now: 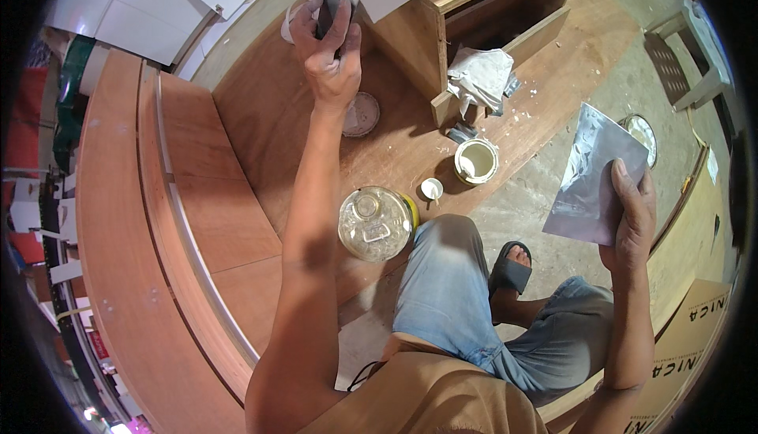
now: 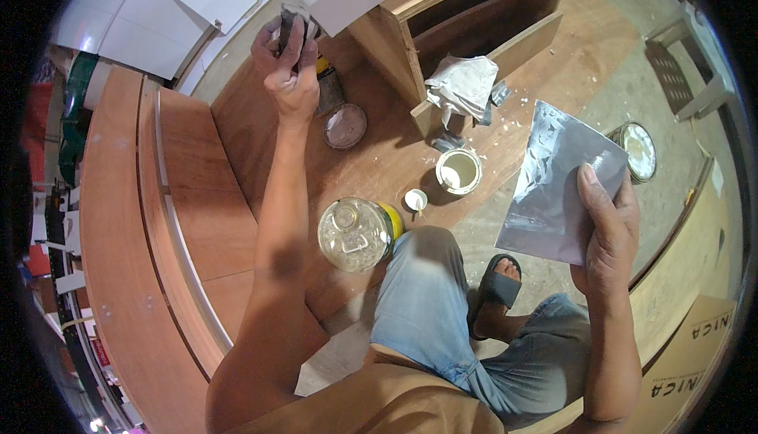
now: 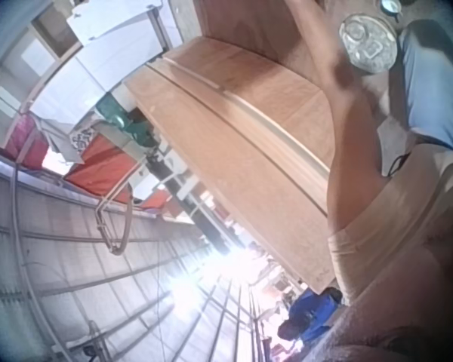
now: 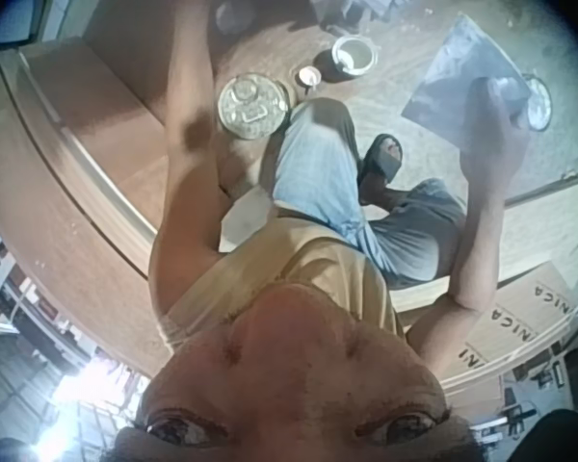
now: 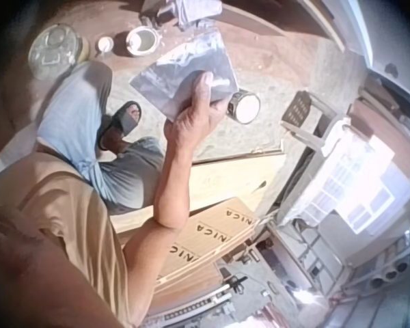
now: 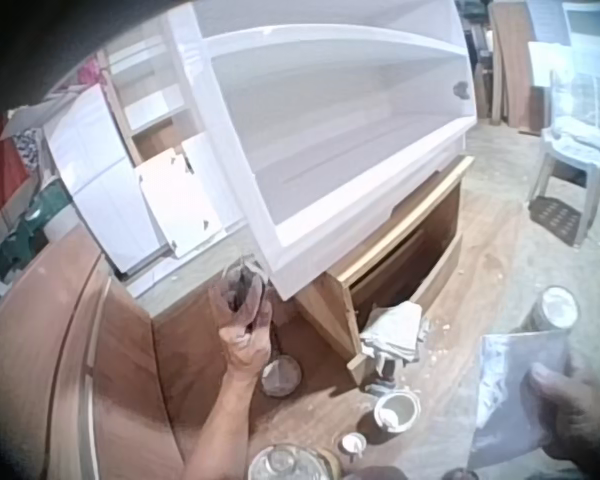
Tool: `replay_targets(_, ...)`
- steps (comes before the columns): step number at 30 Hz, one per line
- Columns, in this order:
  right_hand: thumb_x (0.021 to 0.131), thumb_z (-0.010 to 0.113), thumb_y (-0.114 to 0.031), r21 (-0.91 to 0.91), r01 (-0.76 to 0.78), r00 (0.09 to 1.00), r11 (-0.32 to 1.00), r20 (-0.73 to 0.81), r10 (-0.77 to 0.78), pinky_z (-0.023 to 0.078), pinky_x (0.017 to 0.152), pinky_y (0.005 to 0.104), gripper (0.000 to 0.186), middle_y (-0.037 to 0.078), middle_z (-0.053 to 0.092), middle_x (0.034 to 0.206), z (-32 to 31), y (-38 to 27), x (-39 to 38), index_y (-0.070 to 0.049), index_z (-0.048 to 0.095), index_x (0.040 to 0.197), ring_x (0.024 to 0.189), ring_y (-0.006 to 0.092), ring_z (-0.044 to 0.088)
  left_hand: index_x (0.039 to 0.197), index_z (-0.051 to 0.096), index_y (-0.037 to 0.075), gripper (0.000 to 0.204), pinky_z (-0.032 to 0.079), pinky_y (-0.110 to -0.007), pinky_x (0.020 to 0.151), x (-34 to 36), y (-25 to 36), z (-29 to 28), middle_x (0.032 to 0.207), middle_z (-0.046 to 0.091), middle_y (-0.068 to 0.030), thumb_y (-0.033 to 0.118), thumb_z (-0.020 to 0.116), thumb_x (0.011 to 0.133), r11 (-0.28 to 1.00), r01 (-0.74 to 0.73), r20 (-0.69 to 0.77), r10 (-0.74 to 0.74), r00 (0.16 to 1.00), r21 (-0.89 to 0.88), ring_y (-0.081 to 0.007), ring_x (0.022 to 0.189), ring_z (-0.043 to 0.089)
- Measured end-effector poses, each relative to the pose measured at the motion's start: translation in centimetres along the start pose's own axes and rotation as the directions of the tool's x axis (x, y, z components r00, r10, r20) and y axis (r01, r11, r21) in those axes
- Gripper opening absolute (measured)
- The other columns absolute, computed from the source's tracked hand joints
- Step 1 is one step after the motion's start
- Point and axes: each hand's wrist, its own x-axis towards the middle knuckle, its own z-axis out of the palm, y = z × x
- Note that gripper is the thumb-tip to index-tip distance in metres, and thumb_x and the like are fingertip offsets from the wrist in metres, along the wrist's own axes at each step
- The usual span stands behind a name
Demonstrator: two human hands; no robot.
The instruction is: The person sands a white wooden furniture piece with sandpaper, then wipes the surface with a cloth. The person handles paint cans and a cloth during the process.
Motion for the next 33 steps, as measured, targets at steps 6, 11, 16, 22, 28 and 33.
replay_targets(6,0.092,0.064,-0.025,-0.022,-0.015,1.000,1.000,0.015,0.015,0.048,0.091,0.0292,0.053,0.009,0.059,0.115,-0.6,0.5,0.2,0.001,0.044,0.134,0.101,0.0155,0.060,0.119,0.070,0.007,0.037,0.048,-0.034,0.091,0.0,0.9,-0.2,0.128,0.045,-0.0130,-0.004,0.067,0.084,0.991,0.099,0.015,-0.098,0.995,-0.090,-0.0231,0.105,0.055)
replay_targets(11,0.092,0.064,-0.025,-0.037,-0.027,0.999,0.999,0.032,0.028,0.047,0.091,0.0292,0.053,0.010,0.059,0.116,-0.6,0.2,0.2,0.001,0.044,0.134,0.102,0.0154,0.060,0.115,0.072,0.007,0.036,0.047,-0.038,0.094,-1.6,0.0,0.7,0.128,0.047,-0.0166,-0.004,0.067,0.081,0.995,0.063,-0.036,-0.066,0.997,-0.078,-0.0290,0.112,0.053)
replay_targets(16,0.092,0.064,-0.026,-0.038,-0.027,1.000,0.999,0.003,0.027,0.047,0.092,0.0289,0.054,0.010,0.059,0.116,-0.4,0.4,0.1,0.001,0.044,0.134,0.102,0.0157,0.060,0.114,0.073,0.007,0.038,0.045,-0.040,0.096,-2.2,0.4,0.8,0.127,0.049,-0.0197,-0.003,0.068,0.078,0.966,0.159,-0.063,-0.175,0.982,-0.204,-0.0336,0.114,0.053)
replay_targets(22,0.092,0.064,-0.027,-0.053,-0.023,1.000,0.998,0.011,0.024,0.046,0.092,0.0292,0.054,0.011,0.059,0.117,-0.4,0.4,0.1,0.002,0.044,0.133,0.103,0.0162,0.060,0.114,0.072,0.006,0.037,0.044,-0.041,0.097,-3.1,-0.1,1.3,0.127,0.048,-0.0204,-0.002,0.069,0.078,0.996,0.075,-0.032,-0.076,0.997,-0.042,-0.0336,0.114,0.053)
replay_targets(28,0.092,0.064,-0.025,-0.031,-0.038,0.999,0.999,-0.027,0.037,0.046,0.092,0.0290,0.052,0.010,0.059,0.115,-0.3,0.3,-0.2,0.002,0.045,0.132,0.102,0.0159,0.060,0.114,0.073,0.008,0.040,0.044,-0.041,0.097,-3.4,0.5,1.2,0.127,0.047,-0.0202,-0.003,0.069,0.076,0.976,0.134,-0.058,-0.145,0.988,-0.171,-0.0350,0.114,0.052)
replay_targets(33,0.092,0.065,-0.025,-0.038,-0.050,0.998,0.998,0.023,0.051,0.046,0.091,0.0289,0.050,0.009,0.060,0.113,-0.5,0.1,-0.1,0.001,0.046,0.130,0.100,0.0152,0.059,0.114,0.072,0.006,0.038,0.043,-0.040,0.097,-4.3,-0.2,2.1,0.126,0.047,-0.0192,-0.002,0.068,0.077,0.994,0.087,-0.069,-0.092,0.993,-0.071,-0.0332,0.115,0.051)
